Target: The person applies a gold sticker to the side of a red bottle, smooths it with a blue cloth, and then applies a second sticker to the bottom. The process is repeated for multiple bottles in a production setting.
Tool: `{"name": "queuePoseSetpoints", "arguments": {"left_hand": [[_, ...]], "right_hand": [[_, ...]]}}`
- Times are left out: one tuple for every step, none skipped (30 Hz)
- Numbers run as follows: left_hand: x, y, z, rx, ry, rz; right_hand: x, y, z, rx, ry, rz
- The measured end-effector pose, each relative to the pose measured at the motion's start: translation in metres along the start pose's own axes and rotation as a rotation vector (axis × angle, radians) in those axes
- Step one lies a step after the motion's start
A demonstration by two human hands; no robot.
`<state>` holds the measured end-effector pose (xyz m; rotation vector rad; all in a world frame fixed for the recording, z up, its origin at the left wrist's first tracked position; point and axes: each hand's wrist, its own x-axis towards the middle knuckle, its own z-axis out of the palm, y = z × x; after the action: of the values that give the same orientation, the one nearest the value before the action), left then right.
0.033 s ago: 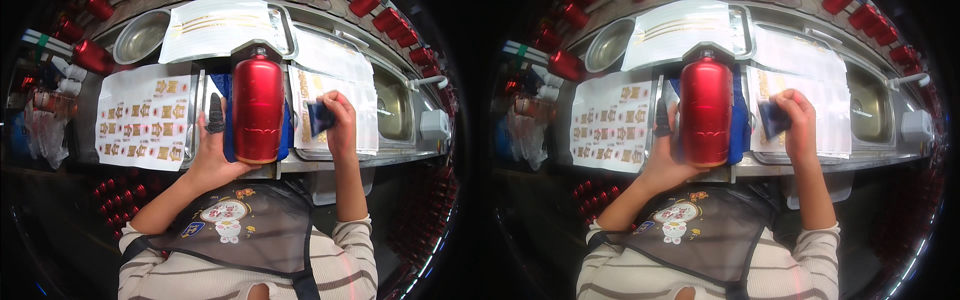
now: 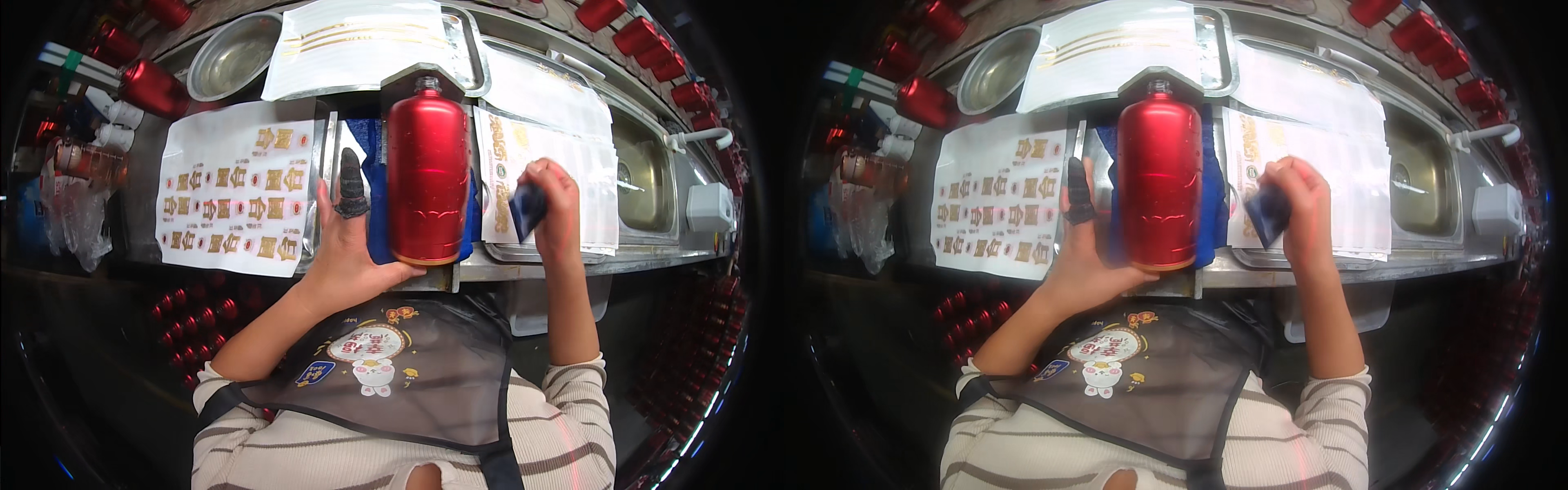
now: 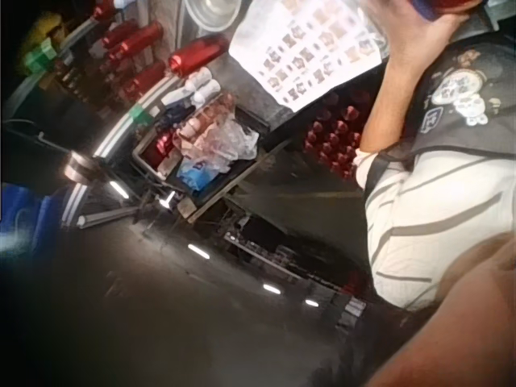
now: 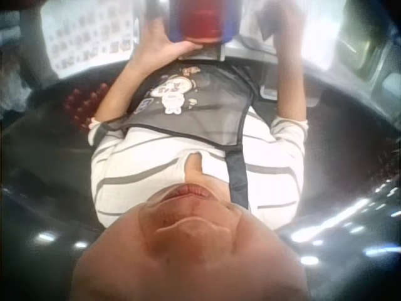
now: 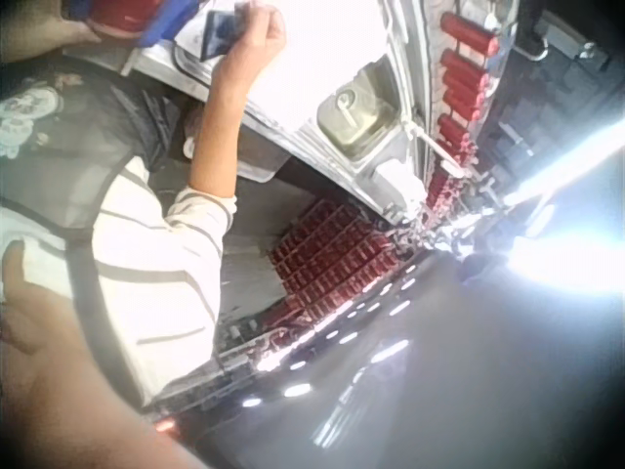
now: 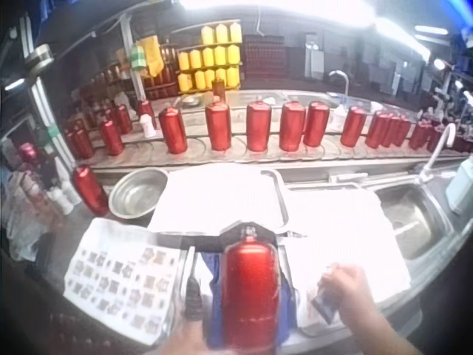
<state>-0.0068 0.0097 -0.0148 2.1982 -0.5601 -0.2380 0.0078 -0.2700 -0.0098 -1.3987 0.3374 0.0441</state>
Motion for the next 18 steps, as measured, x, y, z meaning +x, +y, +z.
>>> {"name": "queuePoseSetpoints", "arguments": {"left_hand": [[-0.001, 0.002, 0.001, 0.056, 0.023, 0.014], [0.002, 0.010, 0.000, 0.117, 0.075, 0.107], [0.004, 0.016, -0.002, 0.186, 0.140, 0.191], [0.007, 0.021, 0.001, 0.173, 0.138, 0.251], [0.012, 0.024, 0.003, 0.167, 0.135, 0.312], [0.014, 0.021, 0.013, 0.154, 0.176, 0.310], [0.014, 0.016, 0.017, 0.173, 0.198, 0.342], [0.014, 0.011, 0.017, 0.169, 0.203, 0.374], [0.013, 0.007, 0.017, 0.123, 0.210, 0.387], [0.012, 0.002, 0.016, 0.082, 0.217, 0.398], [0.012, -0.002, 0.018, -0.001, 0.225, 0.393], [0.011, -0.006, 0.018, -0.018, 0.230, 0.400], [0.007, -0.012, 0.015, -0.025, 0.200, 0.367], [0.007, -0.012, 0.009, -0.051, 0.154, 0.352], [0.008, -0.013, 0.001, -0.075, 0.120, 0.334], [0.007, -0.018, -0.015, -0.070, 0.122, 0.326], [0.003, -0.026, -0.028, -0.108, 0.206, 0.176], [0.003, -0.038, -0.044, -0.223, 0.292, 0.034]], "right_hand": [[-0.008, 0.002, 0.000, -0.124, -0.007, 0.060], [-0.014, 0.006, 0.009, -0.180, -0.030, 0.073], [-0.019, 0.006, 0.023, -0.209, -0.055, 0.051], [-0.022, 0.007, 0.029, -0.184, -0.100, 0.043], [-0.025, 0.008, 0.036, -0.155, -0.148, 0.034], [-0.026, 0.017, 0.041, -0.110, -0.185, -0.046], [-0.027, 0.024, 0.049, -0.124, -0.166, -0.175], [-0.030, 0.024, 0.053, -0.156, -0.137, -0.140], [-0.034, 0.020, 0.056, -0.201, -0.106, -0.105], [-0.035, 0.021, 0.059, -0.221, -0.102, -0.145], [-0.037, 0.021, 0.059, -0.248, -0.091, -0.184], [-0.037, 0.021, 0.062, -0.274, -0.080, -0.214], [-0.036, 0.022, 0.066, -0.229, -0.111, -0.223], [-0.037, 0.022, 0.065, -0.193, -0.114, -0.232], [-0.036, 0.019, 0.064, -0.162, -0.127, -0.244], [-0.034, 0.018, 0.057, -0.172, -0.128, -0.206], [-0.032, 0.016, 0.050, -0.182, -0.126, -0.170], [-0.032, 0.016, 0.043, -0.191, -0.104, -0.147]]}}
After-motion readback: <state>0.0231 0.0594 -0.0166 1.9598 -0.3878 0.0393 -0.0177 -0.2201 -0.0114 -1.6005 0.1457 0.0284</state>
